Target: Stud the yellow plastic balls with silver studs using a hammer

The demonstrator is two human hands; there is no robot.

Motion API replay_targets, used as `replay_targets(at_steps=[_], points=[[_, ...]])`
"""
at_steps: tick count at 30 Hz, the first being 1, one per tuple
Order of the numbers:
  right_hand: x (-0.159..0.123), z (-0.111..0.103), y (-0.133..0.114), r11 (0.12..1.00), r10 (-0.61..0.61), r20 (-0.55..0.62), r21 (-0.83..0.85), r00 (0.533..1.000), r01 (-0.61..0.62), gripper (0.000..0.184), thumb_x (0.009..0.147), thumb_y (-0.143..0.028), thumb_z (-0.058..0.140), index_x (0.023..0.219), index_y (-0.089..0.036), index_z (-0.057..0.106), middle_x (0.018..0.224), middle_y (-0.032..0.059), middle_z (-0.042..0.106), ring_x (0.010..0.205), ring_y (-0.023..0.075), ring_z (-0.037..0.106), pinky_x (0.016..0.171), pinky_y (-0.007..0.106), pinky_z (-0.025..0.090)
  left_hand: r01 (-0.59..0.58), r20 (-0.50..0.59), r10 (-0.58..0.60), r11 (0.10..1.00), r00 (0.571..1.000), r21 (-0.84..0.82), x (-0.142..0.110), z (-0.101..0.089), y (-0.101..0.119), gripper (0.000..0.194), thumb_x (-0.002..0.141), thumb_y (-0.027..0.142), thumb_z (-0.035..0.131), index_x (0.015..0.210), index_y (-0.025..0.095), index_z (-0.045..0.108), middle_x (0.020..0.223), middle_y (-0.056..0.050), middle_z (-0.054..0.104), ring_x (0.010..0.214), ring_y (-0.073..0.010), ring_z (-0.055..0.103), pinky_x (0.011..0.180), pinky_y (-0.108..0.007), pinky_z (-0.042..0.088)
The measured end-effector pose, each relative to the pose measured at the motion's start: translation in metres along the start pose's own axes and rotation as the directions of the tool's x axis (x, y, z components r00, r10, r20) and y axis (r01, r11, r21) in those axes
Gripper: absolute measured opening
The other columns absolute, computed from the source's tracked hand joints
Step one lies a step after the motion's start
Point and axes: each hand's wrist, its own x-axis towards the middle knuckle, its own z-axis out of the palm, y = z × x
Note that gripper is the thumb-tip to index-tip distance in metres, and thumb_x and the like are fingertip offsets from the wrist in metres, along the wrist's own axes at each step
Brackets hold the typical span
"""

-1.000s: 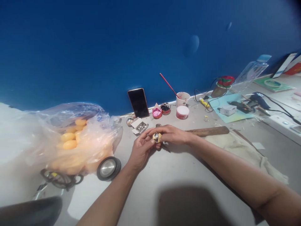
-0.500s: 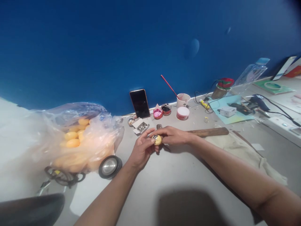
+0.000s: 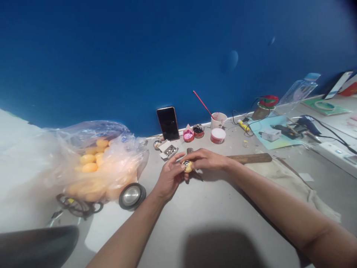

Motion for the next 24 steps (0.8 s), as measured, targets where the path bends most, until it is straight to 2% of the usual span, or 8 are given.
replay_targets(at_steps=[3,7,8,10,13,16,19,24], points=[[0.0,0.0,0.0,1.0,0.007,-0.023,0.01,1.0,-0.007,0.033,0.099,-0.034,0.062,0.122,-0.015,0.076,0.094,0.0078,0.081,0.089,0.0205,0.076,0.08,0.03,0.056,-0.007,-0.001,0.007,1.0,1.0,-0.002,0.0,-0.001,-0.001,0.077,0.069,0.028,0.089,0.135,0.011,0.053,0.073,-0.001,0.07,0.052,-0.0135,0.059,0.052,-0.027,0.051],[-0.001,-0.003,0.003,1.0,0.004,-0.001,0.026,1.0,-0.004,0.039,0.095,-0.036,0.07,0.128,-0.016,0.074,0.1,0.0084,0.081,0.092,0.0213,0.076,0.082,0.031,0.057,-0.007,0.023,0.007,0.999,1.0,-0.031,0.0,-0.003,-0.002,0.069,0.073,0.026,0.084,0.133,0.011,0.055,0.072,-0.001,0.069,0.05,-0.0132,0.057,0.051,-0.027,0.049],[-0.001,-0.003,0.005,0.999,0.002,-0.02,0.045,1.0,-0.001,0.038,0.094,-0.034,0.07,0.127,-0.016,0.075,0.102,0.0087,0.081,0.092,0.0212,0.076,0.082,0.031,0.057,-0.001,0.035,0.003,0.998,0.999,-0.056,0.001,-0.003,-0.003,0.065,0.074,0.026,0.081,0.132,0.012,0.056,0.072,-0.002,0.069,0.051,-0.0136,0.058,0.052,-0.027,0.049],[0.001,-0.003,0.01,0.997,0.013,-0.13,0.076,0.991,-0.003,0.033,0.089,-0.028,0.072,0.118,-0.015,0.079,0.099,0.0083,0.08,0.086,0.0194,0.074,0.079,0.03,0.056,0.006,0.054,0.001,0.992,0.999,-0.125,0.002,-0.005,-0.003,0.057,0.077,0.027,0.075,0.129,0.012,0.058,0.075,-0.004,0.07,0.054,-0.0151,0.059,0.054,-0.028,0.049],[0.005,0.001,0.019,0.987,0.085,-0.365,0.157,0.927,-0.028,0.021,0.082,-0.022,0.072,0.099,-0.014,0.081,0.08,0.0052,0.076,0.07,0.0147,0.067,0.066,0.027,0.053,-0.003,0.061,0.016,0.978,0.998,-0.21,0.003,-0.005,-0.002,0.049,0.08,0.031,0.071,0.125,0.014,0.061,0.086,-0.007,0.073,0.055,-0.0145,0.059,0.05,-0.026,0.044],[0.009,0.003,0.026,0.953,0.199,-0.502,0.298,0.841,-0.048,0.017,0.077,-0.025,0.075,0.091,-0.014,0.078,0.065,0.0014,0.068,0.058,0.0119,0.059,0.055,0.023,0.048,-0.006,0.074,0.022,0.978,0.997,-0.207,0.001,-0.004,-0.003,0.04,0.082,0.029,0.074,0.118,0.015,0.065,0.09,-0.006,0.071,0.048,-0.0075,0.048,0.045,-0.021,0.032],[0.01,0.002,0.029,0.926,0.289,-0.529,0.365,0.798,-0.094,0.021,0.074,-0.029,0.079,0.09,-0.015,0.077,0.063,0.0011,0.068,0.052,0.01,0.055,0.049,0.021,0.043,0.026,0.102,-0.01,0.987,0.995,-0.159,-0.001,-0.002,-0.005,0.03,0.082,0.028,0.078,0.106,0.015,0.065,0.086,-0.003,0.068,0.044,-0.0038,0.043,0.045,-0.019,0.026],[0.011,-0.001,0.03,0.927,0.303,-0.502,0.354,0.81,-0.127,0.021,0.072,-0.029,0.081,0.088,-0.015,0.077,0.07,0.0032,0.071,0.055,0.0095,0.056,0.049,0.019,0.044,0.054,0.113,-0.038,0.988,0.993,-0.145,0.0,-0.003,-0.007,0.027,0.081,0.029,0.081,0.094,0.016,0.061,0.081,-0.001,0.065,0.043,-0.0024,0.04,0.044,-0.018,0.023]])
